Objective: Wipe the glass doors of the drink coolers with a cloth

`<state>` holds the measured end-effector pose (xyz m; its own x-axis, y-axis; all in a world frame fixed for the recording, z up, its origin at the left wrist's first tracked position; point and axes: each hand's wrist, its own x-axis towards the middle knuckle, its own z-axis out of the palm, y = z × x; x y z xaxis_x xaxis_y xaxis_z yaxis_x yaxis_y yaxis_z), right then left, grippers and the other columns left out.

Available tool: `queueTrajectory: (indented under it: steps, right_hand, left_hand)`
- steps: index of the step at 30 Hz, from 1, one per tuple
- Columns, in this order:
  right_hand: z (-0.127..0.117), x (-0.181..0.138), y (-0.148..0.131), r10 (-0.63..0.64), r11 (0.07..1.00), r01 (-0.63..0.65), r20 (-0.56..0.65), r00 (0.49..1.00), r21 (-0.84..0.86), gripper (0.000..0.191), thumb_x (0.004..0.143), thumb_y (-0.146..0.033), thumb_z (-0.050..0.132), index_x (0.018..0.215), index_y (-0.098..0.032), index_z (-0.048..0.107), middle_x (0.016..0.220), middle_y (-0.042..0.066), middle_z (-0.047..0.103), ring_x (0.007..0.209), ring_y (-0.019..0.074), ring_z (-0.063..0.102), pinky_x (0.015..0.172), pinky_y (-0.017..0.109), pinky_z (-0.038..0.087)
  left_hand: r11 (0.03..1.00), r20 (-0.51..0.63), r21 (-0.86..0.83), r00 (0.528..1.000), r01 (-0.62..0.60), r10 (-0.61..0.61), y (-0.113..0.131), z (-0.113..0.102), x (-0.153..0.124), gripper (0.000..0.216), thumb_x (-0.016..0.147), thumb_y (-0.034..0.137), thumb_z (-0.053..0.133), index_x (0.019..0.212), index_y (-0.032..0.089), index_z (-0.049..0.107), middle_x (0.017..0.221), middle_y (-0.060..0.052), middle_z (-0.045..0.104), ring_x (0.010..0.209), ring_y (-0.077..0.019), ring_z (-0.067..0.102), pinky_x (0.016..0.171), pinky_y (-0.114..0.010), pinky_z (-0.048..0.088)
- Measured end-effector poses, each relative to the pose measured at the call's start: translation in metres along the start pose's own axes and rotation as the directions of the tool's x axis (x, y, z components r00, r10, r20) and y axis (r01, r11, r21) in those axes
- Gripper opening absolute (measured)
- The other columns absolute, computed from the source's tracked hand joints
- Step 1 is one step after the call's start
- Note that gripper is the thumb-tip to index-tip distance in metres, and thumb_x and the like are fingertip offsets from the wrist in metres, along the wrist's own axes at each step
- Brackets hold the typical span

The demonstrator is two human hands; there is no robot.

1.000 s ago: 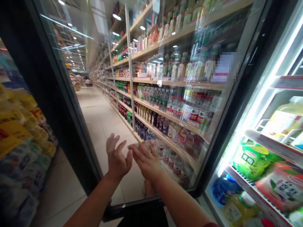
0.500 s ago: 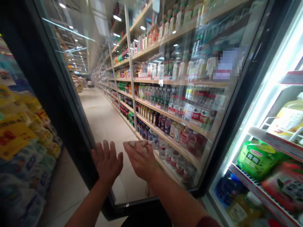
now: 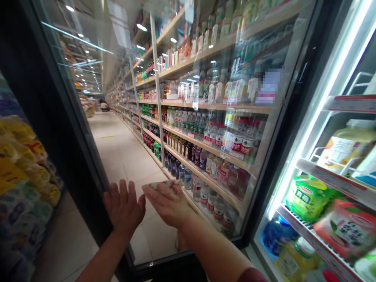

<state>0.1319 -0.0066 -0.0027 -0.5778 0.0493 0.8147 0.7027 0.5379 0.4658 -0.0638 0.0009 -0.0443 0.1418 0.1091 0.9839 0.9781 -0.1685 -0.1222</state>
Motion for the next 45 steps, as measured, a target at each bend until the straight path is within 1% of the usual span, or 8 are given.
queueTrajectory:
  steps: [6, 14, 21, 29, 31, 34, 40, 45]
  right_hand:
    - [-0.024, 0.025, 0.063, 0.431, 0.896, -0.444, -0.284, 0.856, 0.021, 0.06, 0.098, -0.012, 0.047, 0.154, -0.033, 0.041, 0.141, -0.001, 0.064, 0.128, 0.0232, 0.05, 0.112, 0.041, 0.034]
    - [-0.02, -0.093, 0.088, 0.517, 0.831, -0.554, -0.299, 0.802, -0.052, 0.056, 0.097, -0.012, 0.046, 0.151, -0.026, 0.047, 0.136, 0.011, 0.066, 0.128, 0.0274, 0.051, 0.105, 0.046, 0.045]
    - [-0.038, -0.14, 0.163, 0.837, 0.361, -0.932, -0.454, 0.307, 0.035, 0.055, 0.097, -0.027, 0.035, 0.15, -0.015, 0.048, 0.151, 0.022, 0.049, 0.132, 0.0334, 0.051, 0.108, 0.058, 0.039]
    - [-0.039, -0.15, 0.162, 0.864, 0.219, -0.975, -0.472, 0.176, 0.037, 0.061, 0.087, -0.02, 0.041, 0.146, -0.006, 0.051, 0.142, 0.027, 0.049, 0.135, 0.0399, 0.043, 0.109, 0.065, 0.034]
    - [-0.045, -0.114, 0.172, 0.844, 0.29, -0.956, -0.479, 0.24, 0.032, 0.06, 0.088, -0.02, 0.041, 0.147, -0.007, 0.05, 0.144, 0.026, 0.049, 0.135, 0.0382, 0.043, 0.11, 0.062, 0.034]
    - [-0.042, -0.062, 0.152, 0.769, 0.518, -0.855, -0.446, 0.458, 0.015, 0.057, 0.094, -0.022, 0.039, 0.151, -0.014, 0.047, 0.148, 0.021, 0.049, 0.136, 0.035, 0.043, 0.111, 0.059, 0.035]
    - [-0.005, -0.04, 0.014, 0.449, 0.891, -0.455, -0.171, 0.877, 0.008, 0.066, 0.095, -0.011, 0.042, 0.16, -0.022, 0.029, 0.141, 0.012, 0.062, 0.136, 0.0286, 0.044, 0.114, 0.047, 0.032]
    - [-0.005, 0.007, 0.014, 0.334, 0.942, -0.333, -0.19, 0.923, 0.039, 0.067, 0.097, -0.01, 0.044, 0.159, -0.029, 0.029, 0.138, 0.004, 0.066, 0.129, 0.0239, 0.05, 0.116, 0.041, 0.029]
  left_hand:
    - [1.0, 0.015, -0.005, 1.0, 0.016, -0.016, 0.001, 0.001, -0.003, 0.081, 0.091, 0.026, 0.06, 0.16, 0.017, 0.02, 0.163, -0.02, 0.026, 0.155, -0.0347, 0.012, 0.123, -0.062, 0.015]
    - [1.0, 0.024, 0.011, 1.0, 0.011, -0.011, 0.001, -0.001, -0.004, 0.081, 0.09, 0.027, 0.061, 0.16, 0.016, 0.021, 0.164, -0.02, 0.025, 0.155, -0.0346, 0.011, 0.124, -0.062, 0.014]
    - [1.0, 0.025, -0.005, 0.999, 0.025, -0.025, 0.002, 0.0, -0.003, 0.081, 0.091, 0.027, 0.059, 0.161, 0.018, 0.019, 0.165, -0.019, 0.023, 0.156, -0.0352, 0.011, 0.123, -0.065, 0.014]
    - [0.999, 0.034, -0.028, 0.998, 0.046, -0.045, 0.004, -0.001, -0.004, 0.081, 0.09, 0.028, 0.061, 0.16, 0.019, 0.021, 0.162, -0.02, 0.029, 0.155, -0.035, 0.011, 0.123, -0.064, 0.013]
    - [0.998, 0.036, -0.031, 0.998, 0.053, -0.052, 0.005, -0.001, -0.004, 0.08, 0.091, 0.028, 0.06, 0.16, 0.019, 0.021, 0.162, -0.02, 0.03, 0.155, -0.0346, 0.012, 0.123, -0.063, 0.013]
    - [0.995, 0.054, -0.042, 0.995, 0.087, -0.085, 0.007, -0.002, -0.006, 0.077, 0.092, 0.029, 0.06, 0.16, 0.02, 0.024, 0.161, -0.02, 0.032, 0.155, -0.0353, 0.013, 0.123, -0.065, 0.013]
    - [0.992, 0.048, -0.05, 0.993, 0.112, -0.11, 0.006, 0.001, -0.011, 0.068, 0.091, 0.032, 0.061, 0.154, 0.02, 0.037, 0.158, -0.019, 0.038, 0.154, -0.0352, 0.018, 0.123, -0.063, 0.015]
    - [0.993, 0.043, -0.049, 0.993, 0.11, -0.108, 0.009, 0.0, -0.009, 0.062, 0.093, 0.033, 0.059, 0.151, 0.02, 0.042, 0.154, -0.018, 0.045, 0.153, -0.034, 0.023, 0.123, -0.06, 0.017]
